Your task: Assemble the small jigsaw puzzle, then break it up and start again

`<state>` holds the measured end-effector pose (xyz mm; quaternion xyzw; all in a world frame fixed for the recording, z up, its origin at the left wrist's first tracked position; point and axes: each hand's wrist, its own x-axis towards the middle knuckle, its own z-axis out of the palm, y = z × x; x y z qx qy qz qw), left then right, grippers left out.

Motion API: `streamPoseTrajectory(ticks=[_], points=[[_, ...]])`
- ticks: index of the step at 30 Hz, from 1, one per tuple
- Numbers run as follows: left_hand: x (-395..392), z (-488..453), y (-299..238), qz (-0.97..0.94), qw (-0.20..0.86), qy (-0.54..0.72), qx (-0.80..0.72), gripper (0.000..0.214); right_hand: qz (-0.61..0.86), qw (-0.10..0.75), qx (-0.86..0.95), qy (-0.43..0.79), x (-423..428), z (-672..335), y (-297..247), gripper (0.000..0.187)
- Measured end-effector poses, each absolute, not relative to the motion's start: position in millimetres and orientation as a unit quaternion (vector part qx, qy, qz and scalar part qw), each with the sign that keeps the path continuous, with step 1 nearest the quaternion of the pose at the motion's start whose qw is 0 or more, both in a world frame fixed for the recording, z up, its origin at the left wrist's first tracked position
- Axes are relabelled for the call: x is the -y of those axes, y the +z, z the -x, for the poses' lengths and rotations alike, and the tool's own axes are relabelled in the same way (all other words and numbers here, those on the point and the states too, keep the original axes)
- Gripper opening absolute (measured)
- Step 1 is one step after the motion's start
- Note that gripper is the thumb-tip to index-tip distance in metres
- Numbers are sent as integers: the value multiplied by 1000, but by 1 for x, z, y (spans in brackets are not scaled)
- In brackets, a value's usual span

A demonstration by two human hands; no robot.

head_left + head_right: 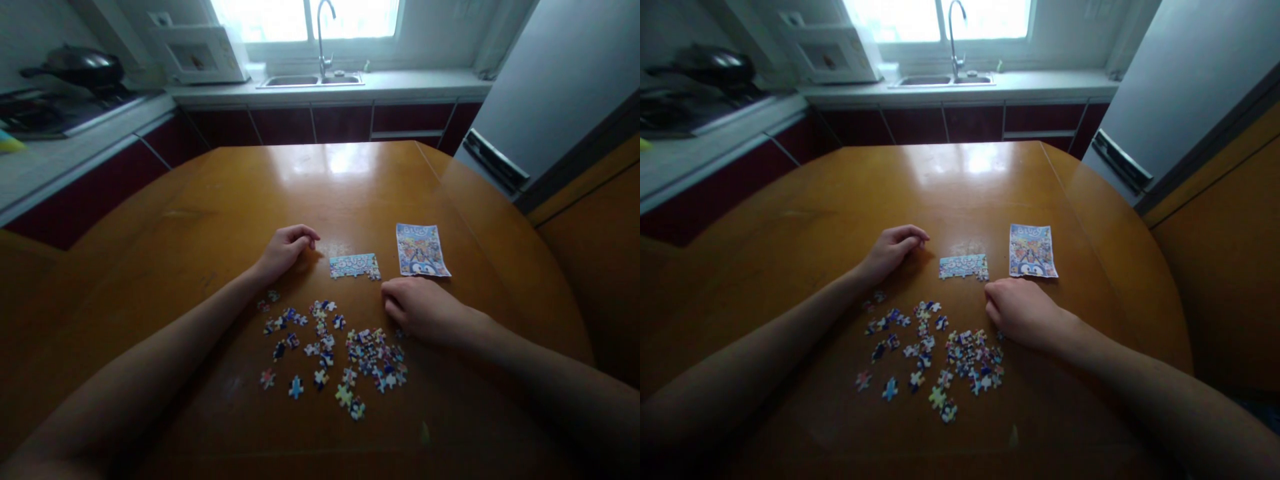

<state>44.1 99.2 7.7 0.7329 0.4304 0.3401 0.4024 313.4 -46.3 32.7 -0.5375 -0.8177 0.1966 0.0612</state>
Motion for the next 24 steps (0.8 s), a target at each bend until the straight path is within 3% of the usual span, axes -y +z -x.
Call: streamPoseTrajectory(ticks=[7, 14, 24], points=[[-101, -44, 5, -732, 409, 340, -426, 19, 541, 56, 816, 193, 51, -309, 37, 16], [-99, -45, 6, -730, 412, 343, -425, 20, 479, 171, 831, 226, 57, -297, 32, 15], [-100, -45, 2, -726, 423, 353, -411, 19, 355, 190, 880, 252, 69, -284, 32, 19]])
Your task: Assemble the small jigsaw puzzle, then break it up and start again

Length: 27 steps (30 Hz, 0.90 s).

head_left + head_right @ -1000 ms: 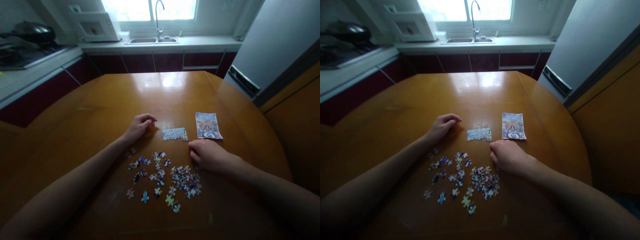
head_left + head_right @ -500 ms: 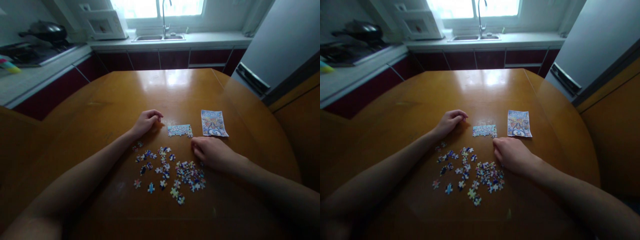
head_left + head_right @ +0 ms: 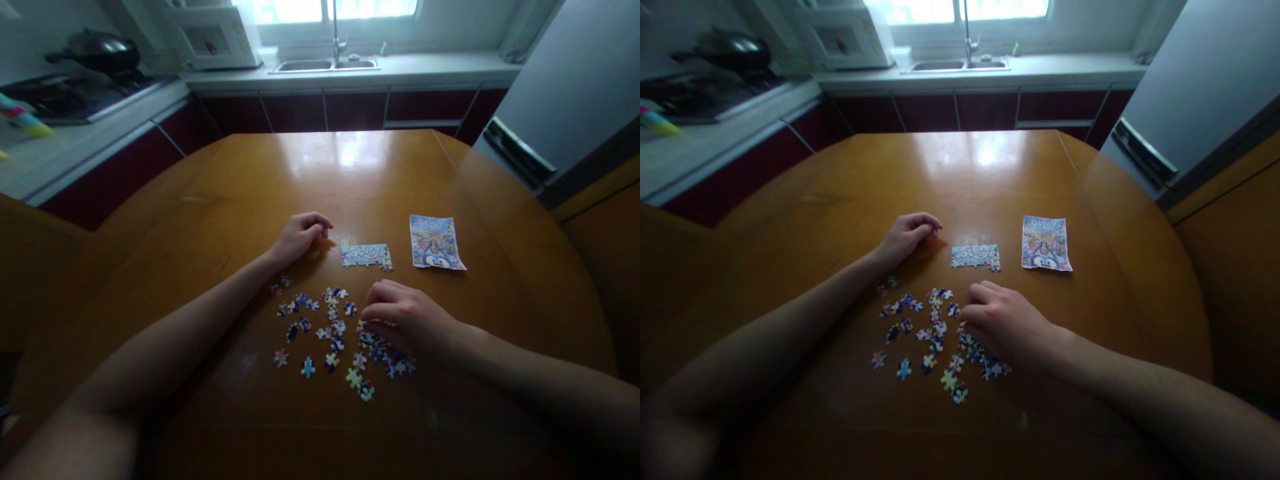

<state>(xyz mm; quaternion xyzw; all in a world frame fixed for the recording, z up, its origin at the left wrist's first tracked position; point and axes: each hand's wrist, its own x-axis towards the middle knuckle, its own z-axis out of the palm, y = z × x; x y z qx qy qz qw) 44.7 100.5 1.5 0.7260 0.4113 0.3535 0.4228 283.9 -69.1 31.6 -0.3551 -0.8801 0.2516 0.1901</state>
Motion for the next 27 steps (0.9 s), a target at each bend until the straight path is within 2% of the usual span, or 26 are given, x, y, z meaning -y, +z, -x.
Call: streamPoseTrajectory(ticks=[6, 10, 16, 27], points=[[-101, -46, 3, -727, 422, 354, -410, 19, 220, 133, 925, 279, 79, -275, 41, 17], [-100, -46, 3, -724, 424, 355, -413, 19, 221, 103, 933, 266, 78, -274, 41, 16], [-99, -46, 2, -725, 423, 356, -411, 19, 222, 115, 931, 264, 76, -276, 39, 16], [-100, -46, 2, -728, 415, 352, -418, 19, 428, 204, 853, 217, 68, -283, 27, 15]])
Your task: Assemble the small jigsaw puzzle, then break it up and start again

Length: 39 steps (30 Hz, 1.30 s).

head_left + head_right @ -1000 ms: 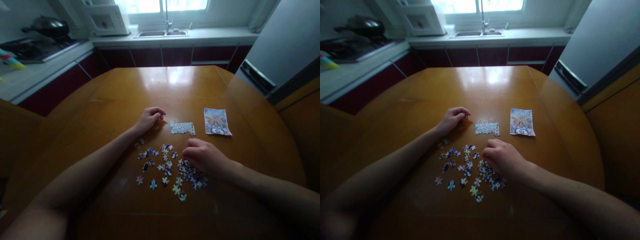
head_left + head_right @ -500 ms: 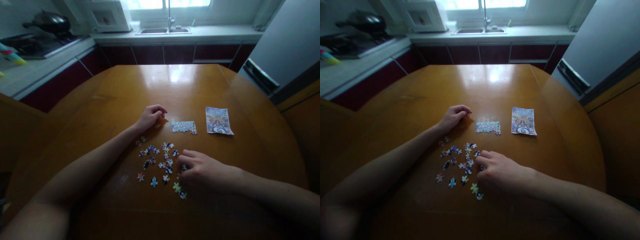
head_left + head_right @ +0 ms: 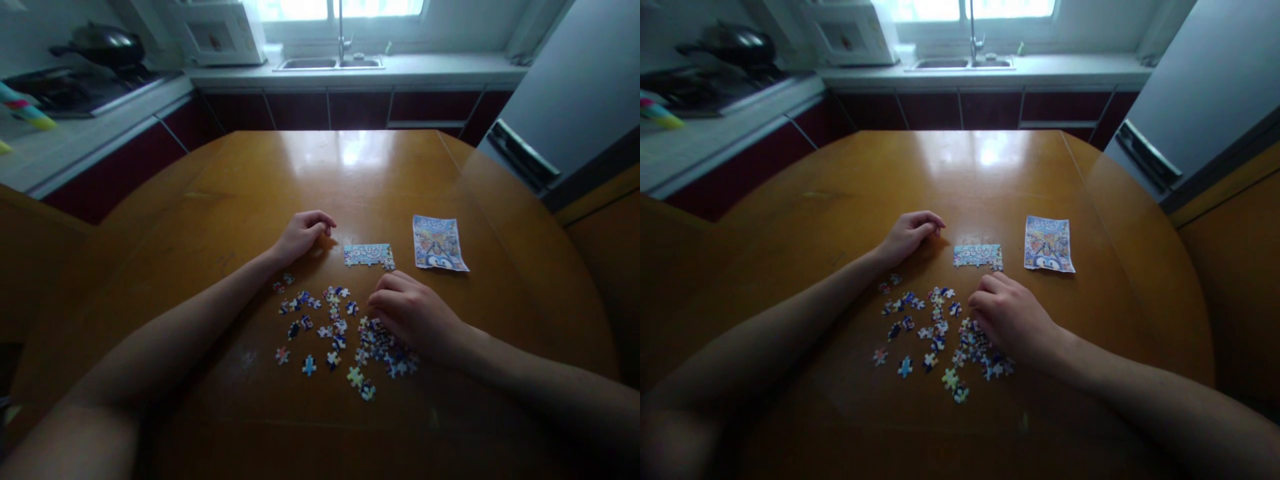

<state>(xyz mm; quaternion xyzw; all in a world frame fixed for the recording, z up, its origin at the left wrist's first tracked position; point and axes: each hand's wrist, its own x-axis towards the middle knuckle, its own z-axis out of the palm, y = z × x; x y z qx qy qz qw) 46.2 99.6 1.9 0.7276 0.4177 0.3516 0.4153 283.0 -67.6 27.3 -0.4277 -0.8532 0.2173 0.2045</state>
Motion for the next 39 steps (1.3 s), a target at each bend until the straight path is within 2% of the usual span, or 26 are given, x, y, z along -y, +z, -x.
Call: streamPoseTrajectory(ticks=[5, 11, 15, 20, 26, 32, 39], points=[[-100, -40, 19, -762, 416, 301, -395, 20, 467, 215, 831, 211, 67, -286, 28, 14], [-63, -42, 68, -902, 373, 29, -215, 12, 477, 238, 821, 205, 61, -294, 30, 14], [-45, -48, 69, -926, 309, -59, -208, 9, 481, 249, 815, 204, 59, -297, 30, 13], [-41, -50, 62, -935, 242, -88, -242, 9, 480, 252, 814, 211, 60, -295, 32, 14], [-36, -49, 67, -945, 222, -73, -230, 11, 480, 248, 813, 218, 60, -292, 33, 15], [-36, -46, 69, -936, 280, -75, -199, 17, 478, 254, 812, 219, 60, -292, 34, 15], [-46, -43, 71, -911, 366, -58, -181, 11, 478, 276, 802, 229, 59, -291, 31, 11]])
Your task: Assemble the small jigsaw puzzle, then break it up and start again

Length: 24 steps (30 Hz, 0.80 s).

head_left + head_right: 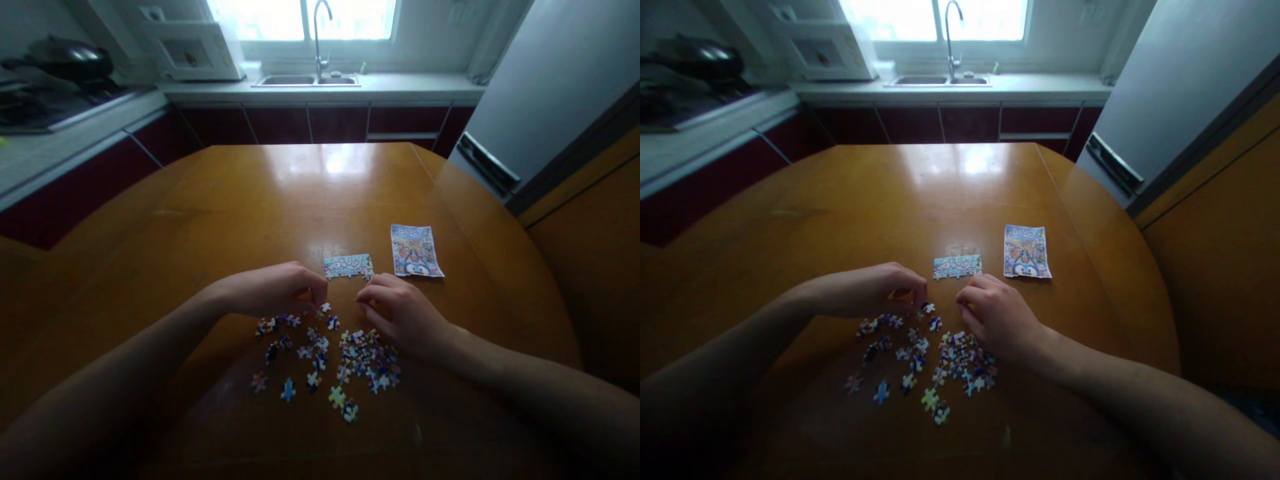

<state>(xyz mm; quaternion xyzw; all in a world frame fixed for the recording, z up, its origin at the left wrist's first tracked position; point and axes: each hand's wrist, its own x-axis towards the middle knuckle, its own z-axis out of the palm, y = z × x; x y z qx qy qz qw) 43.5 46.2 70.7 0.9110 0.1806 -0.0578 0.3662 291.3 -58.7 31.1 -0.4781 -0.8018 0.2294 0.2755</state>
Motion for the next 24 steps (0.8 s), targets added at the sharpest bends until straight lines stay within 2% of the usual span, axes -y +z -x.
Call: streamPoseTrajectory(ticks=[8, 11, 17, 20, 24], points=[[-35, -70, 50, -861, 420, 121, -260, 16, 504, 334, 739, 296, 52, -292, 23, 4], [-31, -74, 45, -854, 425, 143, -264, 17, 495, 365, 705, 353, 52, -287, 24, 2], [-26, -78, 38, -837, 431, 180, -285, 15, 486, 422, 609, 464, 52, -280, 26, 9], [-21, -80, 35, -822, 405, 252, -311, 16, 483, 459, 557, 496, 49, -281, 25, 12], [-13, -82, 35, -849, 297, 337, -278, 26, 502, 483, 510, 504, 46, -283, 24, 18]])
